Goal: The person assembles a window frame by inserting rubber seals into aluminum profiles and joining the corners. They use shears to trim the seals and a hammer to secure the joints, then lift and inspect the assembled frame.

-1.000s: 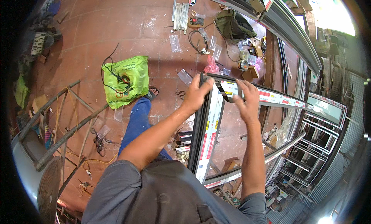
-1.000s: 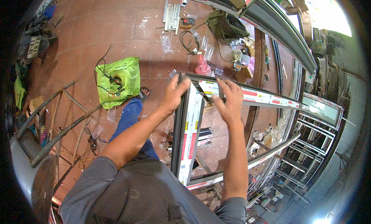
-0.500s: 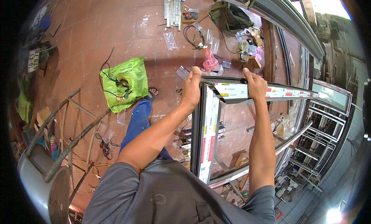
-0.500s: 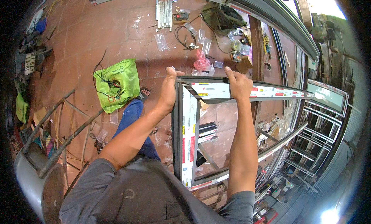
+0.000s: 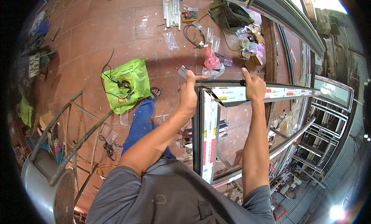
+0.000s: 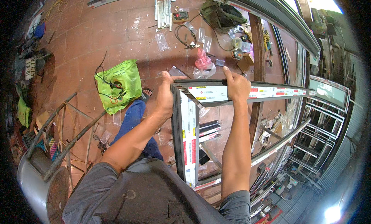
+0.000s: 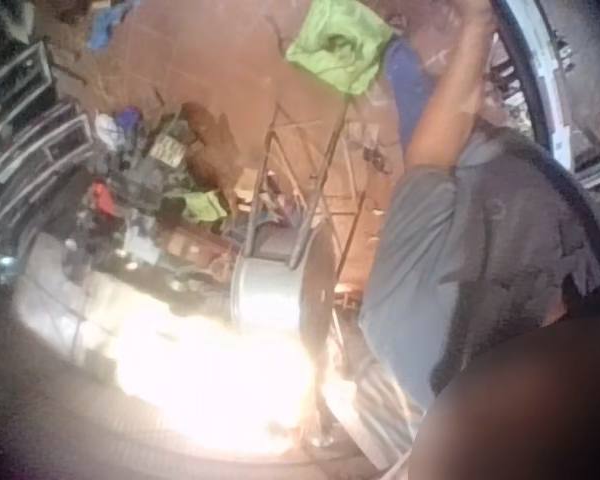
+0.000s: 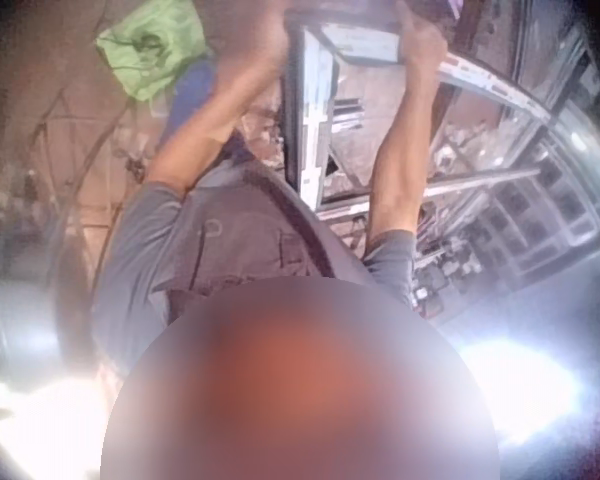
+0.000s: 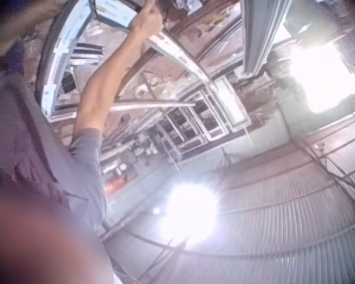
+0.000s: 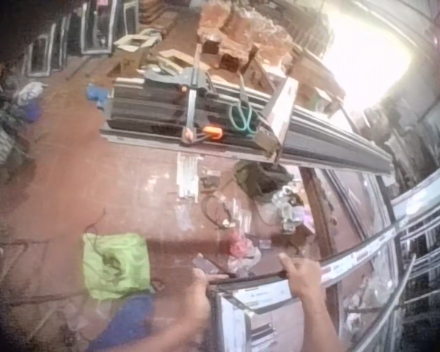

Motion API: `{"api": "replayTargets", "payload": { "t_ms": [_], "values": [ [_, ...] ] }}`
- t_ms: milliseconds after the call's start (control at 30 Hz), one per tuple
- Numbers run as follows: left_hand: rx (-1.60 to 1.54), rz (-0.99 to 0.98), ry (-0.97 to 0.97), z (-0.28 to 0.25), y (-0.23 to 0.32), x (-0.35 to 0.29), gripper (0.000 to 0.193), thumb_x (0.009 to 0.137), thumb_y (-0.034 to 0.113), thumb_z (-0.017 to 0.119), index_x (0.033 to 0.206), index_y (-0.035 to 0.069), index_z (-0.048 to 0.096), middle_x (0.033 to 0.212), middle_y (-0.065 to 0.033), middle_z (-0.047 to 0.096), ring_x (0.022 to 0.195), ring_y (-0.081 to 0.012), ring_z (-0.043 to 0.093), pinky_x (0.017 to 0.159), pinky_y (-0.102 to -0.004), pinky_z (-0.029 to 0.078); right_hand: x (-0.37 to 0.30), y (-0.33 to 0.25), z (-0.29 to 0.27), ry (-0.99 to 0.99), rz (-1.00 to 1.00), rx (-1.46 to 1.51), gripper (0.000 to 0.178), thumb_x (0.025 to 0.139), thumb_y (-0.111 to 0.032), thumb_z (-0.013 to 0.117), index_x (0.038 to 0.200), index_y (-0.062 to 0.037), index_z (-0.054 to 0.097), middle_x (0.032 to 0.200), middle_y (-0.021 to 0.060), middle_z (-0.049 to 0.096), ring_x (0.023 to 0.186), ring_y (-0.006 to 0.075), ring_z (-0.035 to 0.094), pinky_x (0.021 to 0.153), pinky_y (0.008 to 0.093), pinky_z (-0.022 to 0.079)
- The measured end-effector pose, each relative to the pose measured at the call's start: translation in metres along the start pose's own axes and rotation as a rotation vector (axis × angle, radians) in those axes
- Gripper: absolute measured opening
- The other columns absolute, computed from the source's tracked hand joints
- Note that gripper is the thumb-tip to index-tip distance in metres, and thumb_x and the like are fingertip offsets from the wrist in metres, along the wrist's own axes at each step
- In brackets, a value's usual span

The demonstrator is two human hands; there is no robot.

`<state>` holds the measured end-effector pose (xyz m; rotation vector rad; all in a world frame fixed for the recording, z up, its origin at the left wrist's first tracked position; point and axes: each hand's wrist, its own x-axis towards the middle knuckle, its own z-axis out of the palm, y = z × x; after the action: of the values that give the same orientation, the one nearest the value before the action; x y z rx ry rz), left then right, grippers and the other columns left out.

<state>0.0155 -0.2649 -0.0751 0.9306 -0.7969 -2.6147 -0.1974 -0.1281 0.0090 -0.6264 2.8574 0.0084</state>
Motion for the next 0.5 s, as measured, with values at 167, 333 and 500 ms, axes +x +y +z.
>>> {"api": "replayTargets", "payload": {
  "t_ms": [167, 333, 500],
  "values": [
    [-0.229, -0.05, -0.116, -0.006, -0.004, 0.004, 0.088, 0.108, 0.073, 0.026, 0.13, -0.004, 0.063, 0.112, -0.0175, 0.073, 0.099, -0.0222, 0.071, 0.093, -0.0365, 0.058, 0.003, 0.001, -0.003, 0.019, -0.028, 0.011, 0.074, 0.1, -0.073, 0.044, 0.095, -0.0094, 0.083, 0.091, 0.0271, 0.074, 0.093, 0.0468, 0.07, 0.086, 0.053, 0.05],
    [-0.209, 0.041, -0.159, -0.034, 0.004, -0.007, 0.052, 0.113, 0.043, 0.049, 0.128, -0.003, 0.066, 0.105, -0.0085, 0.074, 0.094, -0.0131, 0.071, 0.086, -0.0285, 0.059, 0.001, 0.007, 0.0, 0.061, -0.059, 0.033, 0.074, 0.1, -0.073, 0.045, 0.093, -0.009, 0.082, 0.089, 0.0272, 0.073, 0.091, 0.0473, 0.069, 0.083, 0.0534, 0.05],
    [-0.173, -0.026, -0.119, -0.045, 0.006, -0.002, 0.027, 0.11, 0.026, 0.061, 0.121, 0.003, 0.069, 0.101, -0.0031, 0.073, 0.085, -0.0092, 0.07, 0.074, -0.026, 0.059, 0.001, 0.01, 0.003, 0.045, -0.064, 0.041, 0.075, 0.099, -0.073, 0.046, 0.089, -0.007, 0.081, 0.085, 0.0264, 0.071, 0.084, 0.0474, 0.068, 0.077, 0.0543, 0.049]
  ]
}}
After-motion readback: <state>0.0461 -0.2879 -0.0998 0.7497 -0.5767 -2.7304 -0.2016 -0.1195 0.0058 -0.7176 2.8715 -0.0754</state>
